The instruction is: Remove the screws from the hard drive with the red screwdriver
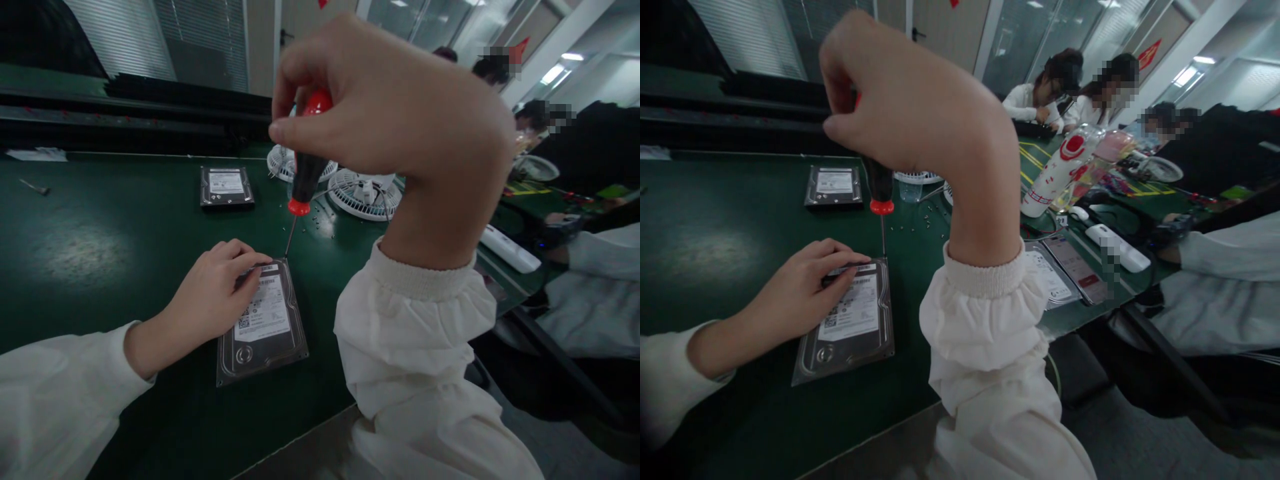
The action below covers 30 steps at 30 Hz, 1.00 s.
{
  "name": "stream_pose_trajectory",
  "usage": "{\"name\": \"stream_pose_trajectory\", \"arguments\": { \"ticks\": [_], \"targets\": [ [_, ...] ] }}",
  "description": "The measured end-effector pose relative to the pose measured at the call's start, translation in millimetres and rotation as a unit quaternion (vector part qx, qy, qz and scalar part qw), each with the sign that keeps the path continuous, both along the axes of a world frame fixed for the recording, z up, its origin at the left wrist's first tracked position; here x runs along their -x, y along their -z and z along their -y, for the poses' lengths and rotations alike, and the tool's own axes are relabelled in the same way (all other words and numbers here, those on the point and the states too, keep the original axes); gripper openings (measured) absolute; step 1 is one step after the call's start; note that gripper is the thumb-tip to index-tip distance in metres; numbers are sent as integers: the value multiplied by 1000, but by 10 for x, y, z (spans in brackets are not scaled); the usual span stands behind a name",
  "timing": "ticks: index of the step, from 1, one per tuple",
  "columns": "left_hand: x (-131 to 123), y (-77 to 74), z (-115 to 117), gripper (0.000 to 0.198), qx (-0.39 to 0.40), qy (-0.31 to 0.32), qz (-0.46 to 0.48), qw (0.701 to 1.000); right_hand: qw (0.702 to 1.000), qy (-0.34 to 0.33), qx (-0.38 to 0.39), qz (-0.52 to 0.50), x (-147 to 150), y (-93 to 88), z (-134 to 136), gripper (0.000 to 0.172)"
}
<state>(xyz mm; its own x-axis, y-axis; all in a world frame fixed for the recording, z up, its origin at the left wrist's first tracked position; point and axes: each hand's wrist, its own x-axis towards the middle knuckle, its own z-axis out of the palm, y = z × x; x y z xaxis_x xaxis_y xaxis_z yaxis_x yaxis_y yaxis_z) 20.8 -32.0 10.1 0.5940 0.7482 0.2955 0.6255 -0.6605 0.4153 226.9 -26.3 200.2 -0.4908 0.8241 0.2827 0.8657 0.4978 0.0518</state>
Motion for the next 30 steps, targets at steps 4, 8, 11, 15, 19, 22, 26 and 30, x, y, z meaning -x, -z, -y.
{"name": "stream_pose_trajectory", "arguments": {
  "ticks": [4,8,11,15,19,22,26,30],
  "targets": [
    [11,9,-4,37,8,-1,-1,1000,1000,6,7,3,12,19,-11,37],
    [17,10,-1,37,10,-1,0,1000,999,35,1,5,37,23,-5,34],
    [6,4,0,37,12,-2,-3,1000,999,36,-7,3,46,22,8,33],
    [-7,-1,-8,37,10,0,0,1000,999,34,2,16,43,15,31,39],
    [2,0,-13,37,8,1,-3,1000,999,27,-6,20,50,13,16,36],
    [14,6,-10,37,8,0,-5,1000,1000,20,-17,4,55,22,-5,35],
    [15,6,-1,38,9,-6,-11,1000,1000,0,-7,12,40,20,-8,36],
    [8,5,4,38,11,-9,-10,1000,1000,12,0,22,51,11,2,33]
  ]
}}
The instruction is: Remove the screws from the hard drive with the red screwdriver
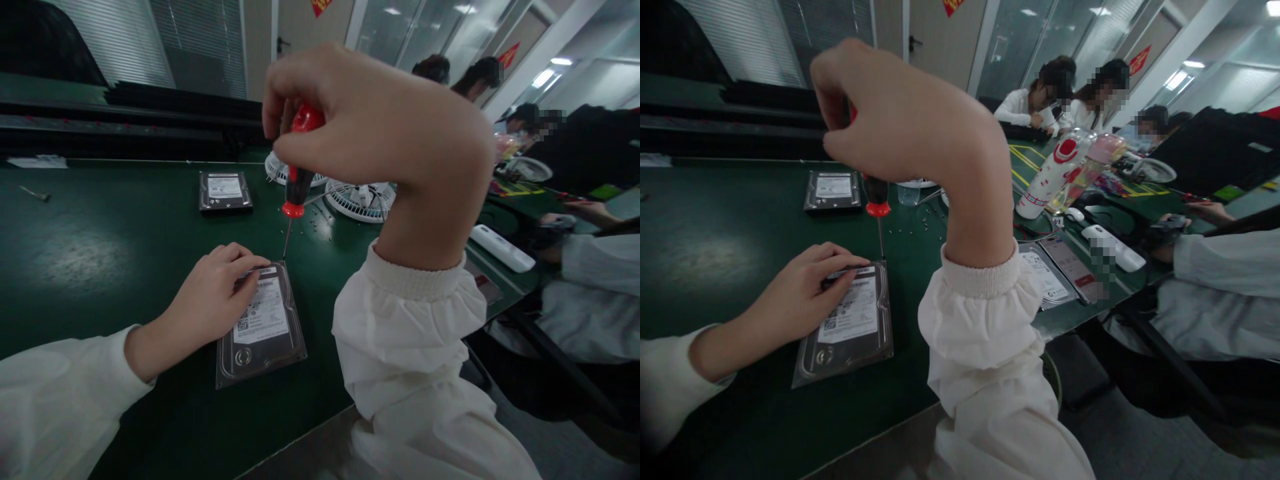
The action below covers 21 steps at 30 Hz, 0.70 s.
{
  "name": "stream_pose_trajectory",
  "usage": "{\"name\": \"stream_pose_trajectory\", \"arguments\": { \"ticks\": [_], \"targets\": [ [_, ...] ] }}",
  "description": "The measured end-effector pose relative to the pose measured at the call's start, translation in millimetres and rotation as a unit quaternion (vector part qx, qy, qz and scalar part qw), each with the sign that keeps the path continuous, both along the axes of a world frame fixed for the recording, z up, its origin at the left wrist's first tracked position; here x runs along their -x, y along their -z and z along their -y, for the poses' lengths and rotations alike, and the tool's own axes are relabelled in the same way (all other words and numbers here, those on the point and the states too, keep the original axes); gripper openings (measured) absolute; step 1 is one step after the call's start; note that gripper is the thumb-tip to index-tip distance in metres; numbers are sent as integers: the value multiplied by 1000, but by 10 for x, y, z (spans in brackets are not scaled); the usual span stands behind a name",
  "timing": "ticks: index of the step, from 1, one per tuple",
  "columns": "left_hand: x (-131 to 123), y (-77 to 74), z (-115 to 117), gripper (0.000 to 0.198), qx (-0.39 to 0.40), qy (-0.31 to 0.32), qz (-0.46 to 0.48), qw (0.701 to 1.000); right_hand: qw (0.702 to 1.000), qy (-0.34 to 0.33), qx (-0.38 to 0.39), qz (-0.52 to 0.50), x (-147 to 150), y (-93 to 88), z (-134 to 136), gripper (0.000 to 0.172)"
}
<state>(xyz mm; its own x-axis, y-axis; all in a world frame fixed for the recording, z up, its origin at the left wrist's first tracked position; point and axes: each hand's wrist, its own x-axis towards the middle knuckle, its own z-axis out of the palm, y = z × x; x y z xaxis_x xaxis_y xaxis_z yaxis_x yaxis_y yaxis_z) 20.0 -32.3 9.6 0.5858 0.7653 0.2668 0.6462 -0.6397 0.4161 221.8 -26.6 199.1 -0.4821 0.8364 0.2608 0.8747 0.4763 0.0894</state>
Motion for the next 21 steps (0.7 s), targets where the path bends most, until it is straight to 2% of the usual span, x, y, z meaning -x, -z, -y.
{"name": "stream_pose_trajectory", "arguments": {
  "ticks": [2,5,9,13,17,21],
  "targets": [
    [1,4,0,38,0,-1,2,1000,1000,14,3,-9,16,2,6,30],
    [7,13,-3,38,3,-2,0,1000,1000,0,5,-22,20,7,16,30],
    [13,10,-6,37,6,2,1,1000,999,-10,6,-33,6,10,23,41],
    [4,-11,-3,37,8,4,0,1000,999,-20,18,-35,16,4,15,37],
    [-7,-25,1,38,7,1,0,1000,999,0,21,-44,-9,6,6,32],
    [-3,-29,7,38,5,4,6,1000,999,20,23,-26,-52,7,22,46]
  ]
}}
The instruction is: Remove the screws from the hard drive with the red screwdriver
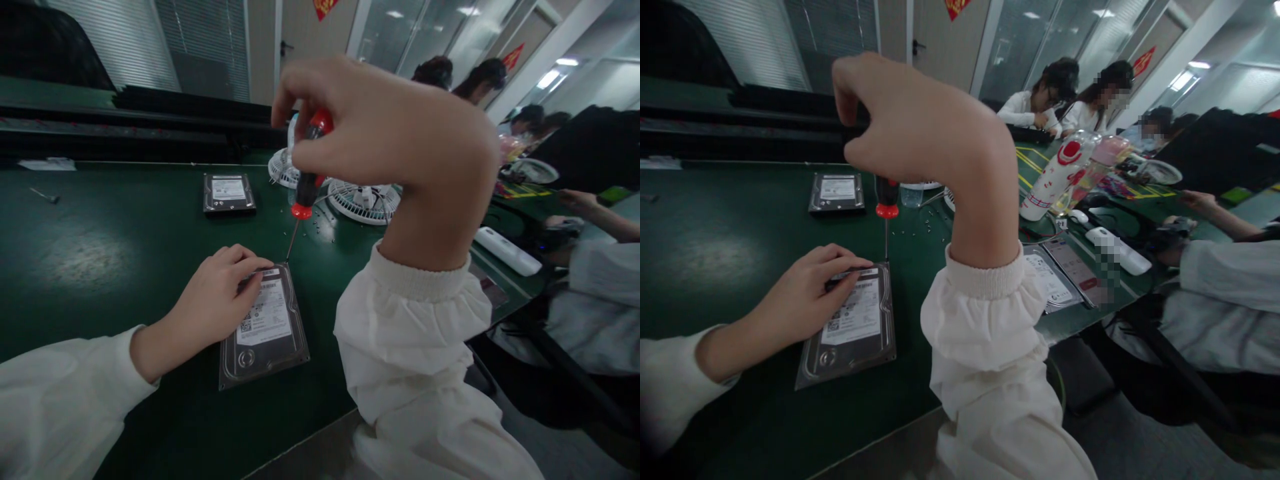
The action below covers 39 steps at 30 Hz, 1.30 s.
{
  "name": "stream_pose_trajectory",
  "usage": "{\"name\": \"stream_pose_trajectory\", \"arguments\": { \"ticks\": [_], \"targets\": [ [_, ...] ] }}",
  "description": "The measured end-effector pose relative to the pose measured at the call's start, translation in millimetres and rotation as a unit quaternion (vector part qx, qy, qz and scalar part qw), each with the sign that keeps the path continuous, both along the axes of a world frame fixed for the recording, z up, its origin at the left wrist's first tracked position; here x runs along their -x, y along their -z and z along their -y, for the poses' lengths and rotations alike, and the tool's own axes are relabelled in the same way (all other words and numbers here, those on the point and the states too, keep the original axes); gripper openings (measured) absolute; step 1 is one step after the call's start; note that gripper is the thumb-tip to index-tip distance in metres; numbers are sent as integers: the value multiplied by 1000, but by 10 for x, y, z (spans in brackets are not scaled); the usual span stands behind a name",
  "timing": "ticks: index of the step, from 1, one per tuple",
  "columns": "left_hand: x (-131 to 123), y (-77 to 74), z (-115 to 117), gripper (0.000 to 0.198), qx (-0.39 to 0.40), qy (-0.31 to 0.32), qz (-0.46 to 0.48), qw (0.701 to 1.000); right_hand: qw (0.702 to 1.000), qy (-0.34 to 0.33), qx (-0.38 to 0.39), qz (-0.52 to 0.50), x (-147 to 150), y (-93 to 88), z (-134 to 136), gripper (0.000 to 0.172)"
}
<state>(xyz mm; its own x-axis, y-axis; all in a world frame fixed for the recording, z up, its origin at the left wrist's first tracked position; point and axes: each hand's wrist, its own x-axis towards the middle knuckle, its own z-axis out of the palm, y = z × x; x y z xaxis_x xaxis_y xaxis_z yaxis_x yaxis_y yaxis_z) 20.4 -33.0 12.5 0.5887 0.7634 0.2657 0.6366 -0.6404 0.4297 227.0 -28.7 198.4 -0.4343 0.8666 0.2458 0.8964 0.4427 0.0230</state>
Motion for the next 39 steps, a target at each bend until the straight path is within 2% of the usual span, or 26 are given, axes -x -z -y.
{"name": "stream_pose_trajectory", "arguments": {
  "ticks": [2,4,9,13,21,26,29,32,39],
  "targets": [
    [4,0,3,38,-1,0,-1,1000,1000,-6,11,5,-2,-4,10,49],
    [7,1,5,38,-1,-3,-4,1000,1000,-11,9,5,8,-9,13,44],
    [4,4,1,37,1,-5,-10,1000,1000,21,-15,6,-3,-13,3,40],
    [1,2,-3,37,7,-6,-10,1000,1000,-19,-2,16,-45,-29,2,51],
    [-7,1,-3,36,-4,-2,-9,1000,1000,-18,-15,-1,-6,-15,0,36],
    [-18,-13,0,36,5,0,-8,1000,999,-40,17,0,-37,-31,4,45],
    [-16,-8,-1,36,-2,-1,-9,1000,999,-32,2,-5,-19,-31,0,39],
    [-10,1,-4,37,-5,-3,-10,1000,999,-25,-18,-11,-1,-16,-21,41],
    [-6,4,-7,37,2,-3,-8,1000,999,-36,8,-1,-13,-8,-31,40]
  ]
}}
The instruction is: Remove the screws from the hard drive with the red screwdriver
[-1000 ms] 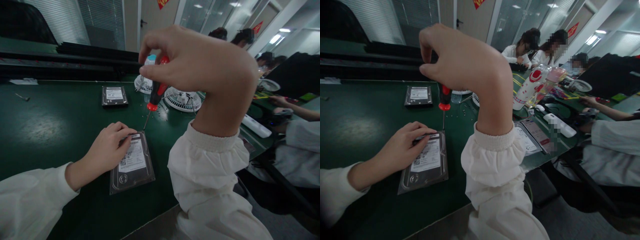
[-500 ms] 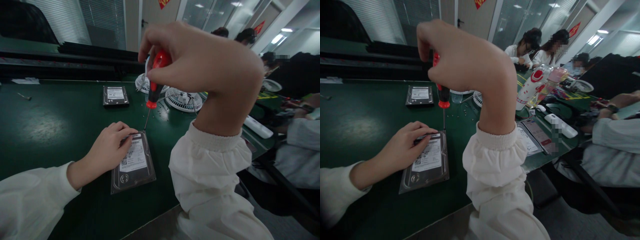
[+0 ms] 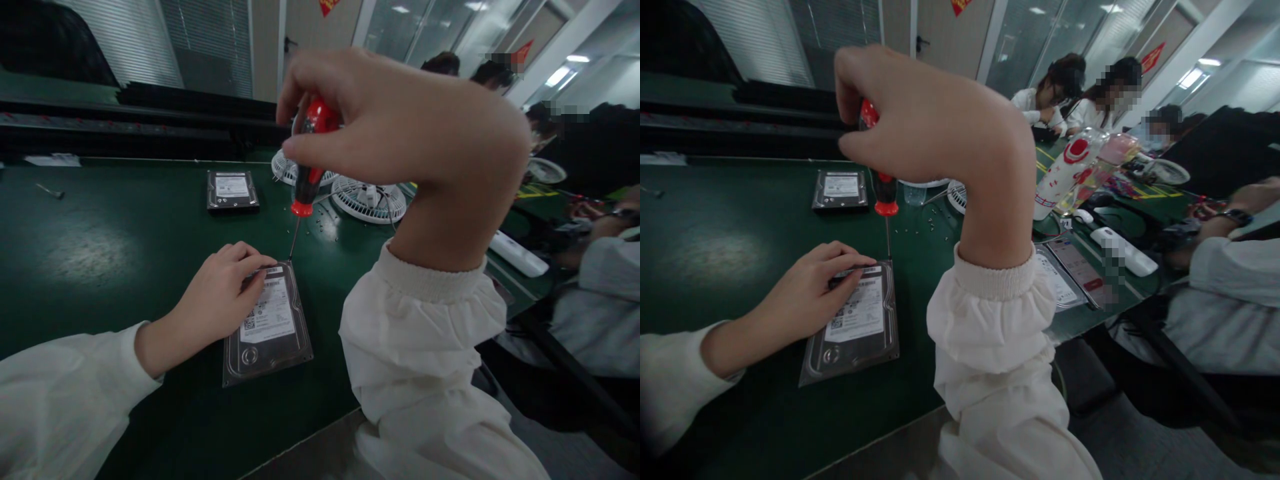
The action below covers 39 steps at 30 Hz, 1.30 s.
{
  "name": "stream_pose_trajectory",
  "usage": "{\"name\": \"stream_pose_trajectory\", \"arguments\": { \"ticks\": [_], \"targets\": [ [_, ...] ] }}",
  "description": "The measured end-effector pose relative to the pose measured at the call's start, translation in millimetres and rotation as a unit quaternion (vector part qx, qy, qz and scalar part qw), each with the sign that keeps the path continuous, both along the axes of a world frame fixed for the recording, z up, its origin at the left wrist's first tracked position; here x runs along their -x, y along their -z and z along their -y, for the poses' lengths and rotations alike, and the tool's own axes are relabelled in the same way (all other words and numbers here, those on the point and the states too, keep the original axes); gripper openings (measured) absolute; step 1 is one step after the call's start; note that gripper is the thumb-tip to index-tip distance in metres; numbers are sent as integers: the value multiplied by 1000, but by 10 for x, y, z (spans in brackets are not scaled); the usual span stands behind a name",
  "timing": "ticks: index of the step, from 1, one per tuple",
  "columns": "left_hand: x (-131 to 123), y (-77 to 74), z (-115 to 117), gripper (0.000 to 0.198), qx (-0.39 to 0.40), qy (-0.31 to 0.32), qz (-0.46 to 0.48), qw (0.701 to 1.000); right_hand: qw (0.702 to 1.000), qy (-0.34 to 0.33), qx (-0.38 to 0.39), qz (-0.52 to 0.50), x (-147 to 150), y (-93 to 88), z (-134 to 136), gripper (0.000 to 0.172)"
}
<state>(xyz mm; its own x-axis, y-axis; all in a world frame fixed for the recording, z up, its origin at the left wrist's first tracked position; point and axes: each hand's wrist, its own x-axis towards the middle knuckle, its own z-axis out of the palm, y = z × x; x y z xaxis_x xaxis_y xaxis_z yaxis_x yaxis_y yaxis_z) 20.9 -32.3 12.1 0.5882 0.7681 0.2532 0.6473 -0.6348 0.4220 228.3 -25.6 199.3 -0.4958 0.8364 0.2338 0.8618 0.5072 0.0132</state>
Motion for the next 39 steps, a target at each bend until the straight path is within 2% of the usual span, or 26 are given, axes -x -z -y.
{"name": "stream_pose_trajectory", "arguments": {
  "ticks": [2,5,16,32,39],
  "targets": [
    [1,2,0,37,-4,2,2,1000,1000,10,-9,0,10,-5,8,44],
    [3,3,3,37,-6,3,1,1000,1000,18,-19,4,10,-11,12,40],
    [-14,-17,2,36,1,2,6,1000,1000,-9,-19,-4,25,-18,23,35],
    [-2,3,5,35,-2,5,9,1000,1000,2,-15,-15,11,-2,19,40],
    [-4,1,0,36,-1,2,11,1000,1000,-4,-8,4,30,-18,8,33]
  ]
}}
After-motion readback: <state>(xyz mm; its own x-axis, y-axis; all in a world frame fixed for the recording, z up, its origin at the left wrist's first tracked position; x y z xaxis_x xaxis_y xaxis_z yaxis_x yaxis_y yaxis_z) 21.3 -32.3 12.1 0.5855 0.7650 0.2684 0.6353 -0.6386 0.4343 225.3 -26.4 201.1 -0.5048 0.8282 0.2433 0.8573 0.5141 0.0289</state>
